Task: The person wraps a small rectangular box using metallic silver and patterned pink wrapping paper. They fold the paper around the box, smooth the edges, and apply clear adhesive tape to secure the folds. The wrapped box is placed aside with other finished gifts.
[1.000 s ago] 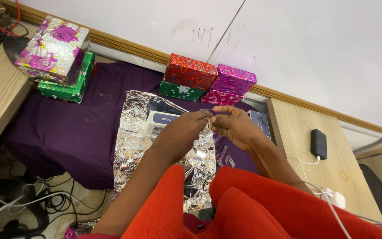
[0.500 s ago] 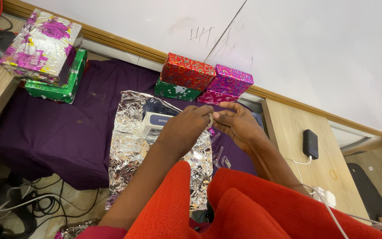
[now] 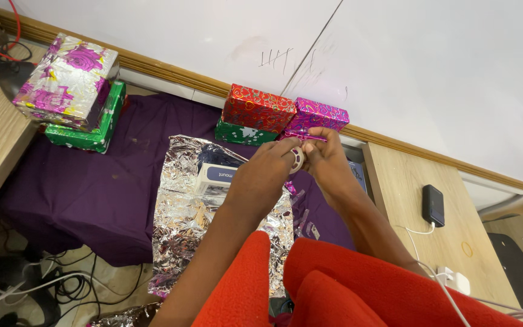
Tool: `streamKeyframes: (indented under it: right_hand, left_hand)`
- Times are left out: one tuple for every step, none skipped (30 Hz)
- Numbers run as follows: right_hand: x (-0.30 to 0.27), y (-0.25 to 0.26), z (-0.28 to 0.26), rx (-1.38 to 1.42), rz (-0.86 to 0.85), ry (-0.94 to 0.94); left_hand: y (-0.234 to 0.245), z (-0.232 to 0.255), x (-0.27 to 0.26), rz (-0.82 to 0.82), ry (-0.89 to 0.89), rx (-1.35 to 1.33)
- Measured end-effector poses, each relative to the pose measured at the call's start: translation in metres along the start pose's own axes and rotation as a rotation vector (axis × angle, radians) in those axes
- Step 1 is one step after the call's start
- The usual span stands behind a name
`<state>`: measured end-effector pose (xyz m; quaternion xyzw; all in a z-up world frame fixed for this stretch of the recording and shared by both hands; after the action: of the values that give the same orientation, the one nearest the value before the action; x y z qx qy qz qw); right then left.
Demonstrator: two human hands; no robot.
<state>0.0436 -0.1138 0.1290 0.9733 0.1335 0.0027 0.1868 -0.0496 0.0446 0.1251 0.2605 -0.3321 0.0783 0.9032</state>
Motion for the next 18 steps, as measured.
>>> streamKeyframes:
  right_hand:
    - [0.0, 0.002, -0.005, 0.067, -0.006, 0.023]
    - [0.001, 0.004, -0.009, 0.134, -0.012, 0.046]
    - [0.001, 0.007, -0.013, 0.161, -0.013, 0.029]
    - [0.001, 0.01, -0.015, 0.188, -0.014, 0.013]
    - [0.001, 0.012, -0.018, 0.215, -0.013, -0.002]
    - [0.002, 0.015, -0.019, 0.231, -0.006, -0.015]
    - [0.002, 0.019, -0.02, 0.244, -0.001, -0.031]
    - [0.003, 0.024, -0.02, 0.258, 0.005, -0.047]
    - [0.003, 0.028, -0.021, 0.299, -0.004, -0.061]
    - [0.004, 0.031, -0.021, 0.34, -0.012, -0.076]
    - [0.005, 0.034, -0.022, 0.382, -0.02, -0.09]
    - [0.007, 0.036, -0.024, 0.373, -0.032, -0.084]
    - [0.007, 0.037, -0.025, 0.364, -0.04, -0.08]
    - [0.008, 0.038, -0.027, 0.355, -0.048, -0.077]
    - [0.006, 0.038, -0.028, 0.347, -0.061, -0.048]
    - [0.006, 0.036, -0.029, 0.339, -0.073, -0.019]
    - [0.004, 0.035, -0.03, 0.333, -0.081, 0.008]
    - [0.002, 0.034, -0.031, 0.326, -0.058, 0.0]
  left_hand:
    - [-0.002, 0.0, 0.003, 0.02, 0.033, -0.047]
    - [-0.003, -0.001, 0.005, 0.04, 0.066, -0.094]
    - [-0.003, -0.002, 0.01, 0.085, 0.081, -0.151]
    - [-0.003, -0.004, 0.015, 0.13, 0.095, -0.208]
    - [-0.002, -0.006, 0.02, 0.173, 0.108, -0.266]
    - [-0.003, -0.008, 0.025, 0.166, 0.162, -0.305]
    - [-0.004, -0.01, 0.029, 0.158, 0.218, -0.345]
    - [-0.005, -0.011, 0.034, 0.15, 0.275, -0.385]
    - [-0.005, -0.012, 0.037, 0.166, 0.278, -0.441]
    - [-0.006, -0.013, 0.04, 0.182, 0.281, -0.496]
    - [-0.006, -0.013, 0.044, 0.197, 0.284, -0.552]
    - [-0.008, -0.012, 0.048, 0.229, 0.271, -0.566]
    - [-0.01, -0.011, 0.051, 0.258, 0.258, -0.583]
    - [-0.013, -0.01, 0.054, 0.287, 0.246, -0.6]
    - [-0.018, -0.009, 0.055, 0.31, 0.254, -0.571]
    - [-0.023, -0.007, 0.056, 0.333, 0.261, -0.542]
    - [-0.027, -0.006, 0.056, 0.351, 0.269, -0.513]
    - [-0.031, -0.006, 0.057, 0.346, 0.263, -0.516]
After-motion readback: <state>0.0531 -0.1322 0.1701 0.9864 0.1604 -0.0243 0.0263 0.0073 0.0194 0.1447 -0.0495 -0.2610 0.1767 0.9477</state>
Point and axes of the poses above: each hand's wrist, its own x-axis towards the middle knuckle, its own y-axis out of the back of the hand, z = x × y, the point moved 1 cm from there along x, towards the middle knuckle, and after that the axes turned 10 degrees about -x, right-handed, at the moved point
